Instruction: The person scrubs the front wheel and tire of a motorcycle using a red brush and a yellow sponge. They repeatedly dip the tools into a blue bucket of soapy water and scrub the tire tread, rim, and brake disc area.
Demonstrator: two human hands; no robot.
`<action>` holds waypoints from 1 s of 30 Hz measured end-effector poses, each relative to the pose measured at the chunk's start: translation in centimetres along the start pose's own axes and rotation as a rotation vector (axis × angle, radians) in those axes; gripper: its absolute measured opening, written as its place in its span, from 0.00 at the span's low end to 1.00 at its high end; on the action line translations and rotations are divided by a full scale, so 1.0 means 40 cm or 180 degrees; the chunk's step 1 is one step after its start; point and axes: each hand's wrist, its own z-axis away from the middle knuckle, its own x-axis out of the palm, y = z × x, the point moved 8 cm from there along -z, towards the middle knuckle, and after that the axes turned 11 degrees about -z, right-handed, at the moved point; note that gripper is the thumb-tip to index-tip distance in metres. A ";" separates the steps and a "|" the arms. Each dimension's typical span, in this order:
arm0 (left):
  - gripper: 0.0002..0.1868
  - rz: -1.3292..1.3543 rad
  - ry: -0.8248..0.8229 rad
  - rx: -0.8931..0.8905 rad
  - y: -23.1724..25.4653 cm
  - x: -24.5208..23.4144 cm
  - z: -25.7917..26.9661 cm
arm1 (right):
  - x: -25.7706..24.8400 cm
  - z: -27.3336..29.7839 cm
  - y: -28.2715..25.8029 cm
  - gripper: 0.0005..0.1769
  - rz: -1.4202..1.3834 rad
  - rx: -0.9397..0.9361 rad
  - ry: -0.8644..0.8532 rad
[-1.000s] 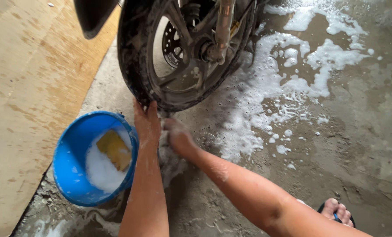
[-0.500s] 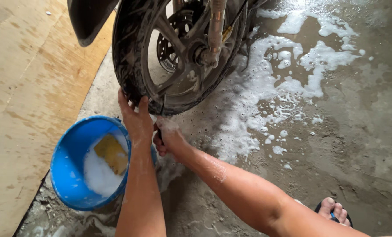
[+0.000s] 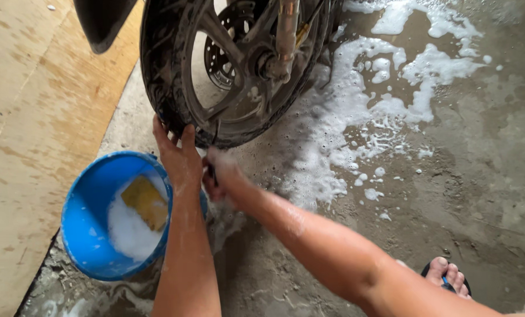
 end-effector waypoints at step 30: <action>0.31 0.0359 -0.0548 -0.0739 -0.128 0.052 0.016 | -0.059 -0.054 0.061 0.23 0.0413 -0.0221 0.0390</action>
